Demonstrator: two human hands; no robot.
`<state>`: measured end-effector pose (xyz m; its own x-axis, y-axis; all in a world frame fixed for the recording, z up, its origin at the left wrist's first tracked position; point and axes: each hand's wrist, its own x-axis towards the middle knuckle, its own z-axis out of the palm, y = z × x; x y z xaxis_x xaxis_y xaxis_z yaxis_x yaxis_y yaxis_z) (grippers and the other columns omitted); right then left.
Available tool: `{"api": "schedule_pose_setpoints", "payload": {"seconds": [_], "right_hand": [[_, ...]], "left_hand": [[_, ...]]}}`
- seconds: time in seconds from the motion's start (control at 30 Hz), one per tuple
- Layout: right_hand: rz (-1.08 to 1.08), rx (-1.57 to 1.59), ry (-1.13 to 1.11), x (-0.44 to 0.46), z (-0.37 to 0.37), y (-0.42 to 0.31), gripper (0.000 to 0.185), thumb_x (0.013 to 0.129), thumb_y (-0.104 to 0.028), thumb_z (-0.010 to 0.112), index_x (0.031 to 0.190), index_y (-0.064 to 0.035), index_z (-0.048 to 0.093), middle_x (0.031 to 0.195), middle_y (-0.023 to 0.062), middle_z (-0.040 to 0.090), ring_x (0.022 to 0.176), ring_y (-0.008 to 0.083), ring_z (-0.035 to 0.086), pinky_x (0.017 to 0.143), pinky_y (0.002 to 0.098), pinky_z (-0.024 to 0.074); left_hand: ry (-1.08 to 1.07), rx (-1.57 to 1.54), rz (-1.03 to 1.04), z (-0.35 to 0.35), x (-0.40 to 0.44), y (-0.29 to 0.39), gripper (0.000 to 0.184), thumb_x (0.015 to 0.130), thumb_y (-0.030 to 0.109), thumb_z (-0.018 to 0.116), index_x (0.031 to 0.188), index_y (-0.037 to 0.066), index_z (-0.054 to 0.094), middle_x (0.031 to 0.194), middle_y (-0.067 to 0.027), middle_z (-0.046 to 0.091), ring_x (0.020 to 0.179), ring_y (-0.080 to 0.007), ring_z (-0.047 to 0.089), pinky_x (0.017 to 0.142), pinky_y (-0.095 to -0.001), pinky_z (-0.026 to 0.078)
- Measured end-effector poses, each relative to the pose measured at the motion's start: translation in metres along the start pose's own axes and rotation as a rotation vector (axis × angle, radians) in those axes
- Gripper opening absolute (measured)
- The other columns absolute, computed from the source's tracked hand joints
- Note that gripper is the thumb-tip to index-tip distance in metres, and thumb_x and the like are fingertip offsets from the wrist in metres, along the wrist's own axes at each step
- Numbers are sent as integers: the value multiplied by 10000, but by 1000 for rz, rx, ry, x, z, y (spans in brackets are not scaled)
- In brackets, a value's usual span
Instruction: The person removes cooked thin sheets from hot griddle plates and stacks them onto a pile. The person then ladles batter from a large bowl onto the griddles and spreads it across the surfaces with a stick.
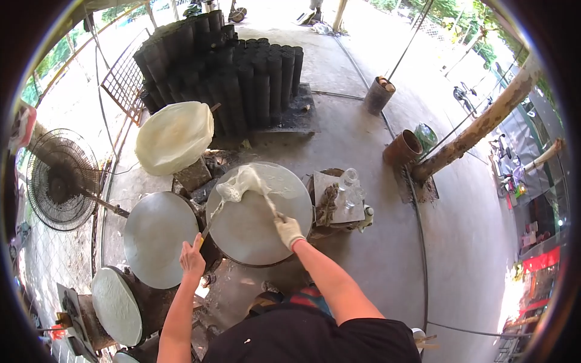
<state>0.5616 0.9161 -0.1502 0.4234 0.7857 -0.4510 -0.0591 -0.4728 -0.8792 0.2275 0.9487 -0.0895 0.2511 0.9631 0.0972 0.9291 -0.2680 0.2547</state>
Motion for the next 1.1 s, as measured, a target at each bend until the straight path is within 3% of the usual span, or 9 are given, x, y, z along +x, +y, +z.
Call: {"api": "schedule_pose_setpoints", "payload": {"seconds": [0.13, 0.37, 0.5, 0.6, 0.77, 0.9, 0.93, 1.0, 1.1], "right_hand": [[215, -105, -275, -18, -17, -63, 323, 903, -268, 576, 1199, -163, 649, 632, -27, 537, 505, 44, 444, 447, 217, 372], [-57, -146, -210, 12, -8, -18, 321, 902, -245, 586, 1193, -125, 649, 619, -59, 492, 510, 41, 423, 457, 222, 369], [212, -265, -485, -6, -38, -70, 333, 895, -254, 593, 1193, -116, 648, 671, -34, 564, 539, 47, 462, 496, 218, 390], [61, -271, -301, 18, -66, -56, 338, 894, -247, 588, 1198, -110, 643, 698, -19, 588, 546, 58, 476, 507, 220, 396], [120, -379, -571, 24, -30, -73, 343, 891, -256, 585, 1201, -124, 644, 696, -18, 587, 528, 64, 467, 480, 231, 381], [201, -461, -622, 45, -74, -69, 324, 887, -282, 593, 1180, -160, 658, 636, -28, 559, 437, 63, 423, 382, 241, 328], [221, -640, -499, 57, -70, -80, 317, 882, -290, 602, 1166, -165, 663, 604, -30, 543, 425, 61, 411, 382, 238, 323], [171, -200, -389, 83, -71, -82, 310, 875, -293, 610, 1146, -157, 670, 604, -18, 549, 439, 70, 431, 391, 260, 333], [304, -533, -728, 87, -41, -98, 329, 851, -287, 639, 1165, -190, 661, 642, -15, 547, 435, 86, 428, 397, 257, 346]], "left_hand": [[0, -61, -29, -13, -19, 1, 556, 785, -50, 525, 1282, 200, 554, 891, -129, 476, 831, -336, 566, 697, -434, 474], [95, -298, -122, -13, -79, -11, 432, 754, -6, 638, 1181, 20, 578, 901, -158, 559, 827, -357, 575, 723, -428, 470], [133, -491, -90, 10, -109, -10, 281, 802, 85, 639, 1048, -41, 586, 856, -205, 615, 758, -375, 607, 675, -403, 486], [-21, -557, -294, -4, -119, 12, 209, 832, 112, 632, 967, -41, 582, 778, -199, 602, 673, -362, 579, 627, -381, 467], [-26, -1055, -500, 17, -116, 44, 188, 920, 157, 565, 797, 36, 489, 567, 28, 426, 473, -75, 409, 444, -251, 319], [62, -1462, -628, -18, -103, 93, 113, 929, 121, 528, 856, 70, 458, 576, 42, 404, 393, -44, 354, 343, -212, 304], [102, -1404, -658, -16, -102, 99, 114, 930, 121, 526, 854, 68, 459, 581, 40, 409, 392, -43, 351, 344, -207, 302], [159, -1284, -719, -13, -101, 111, 116, 932, 121, 523, 851, 66, 460, 591, 37, 418, 389, -40, 346, 346, -196, 297], [174, -944, -730, 21, -105, 110, 124, 894, 117, 559, 870, 29, 476, 607, -45, 475, 489, -162, 489, 466, -327, 403]]}}
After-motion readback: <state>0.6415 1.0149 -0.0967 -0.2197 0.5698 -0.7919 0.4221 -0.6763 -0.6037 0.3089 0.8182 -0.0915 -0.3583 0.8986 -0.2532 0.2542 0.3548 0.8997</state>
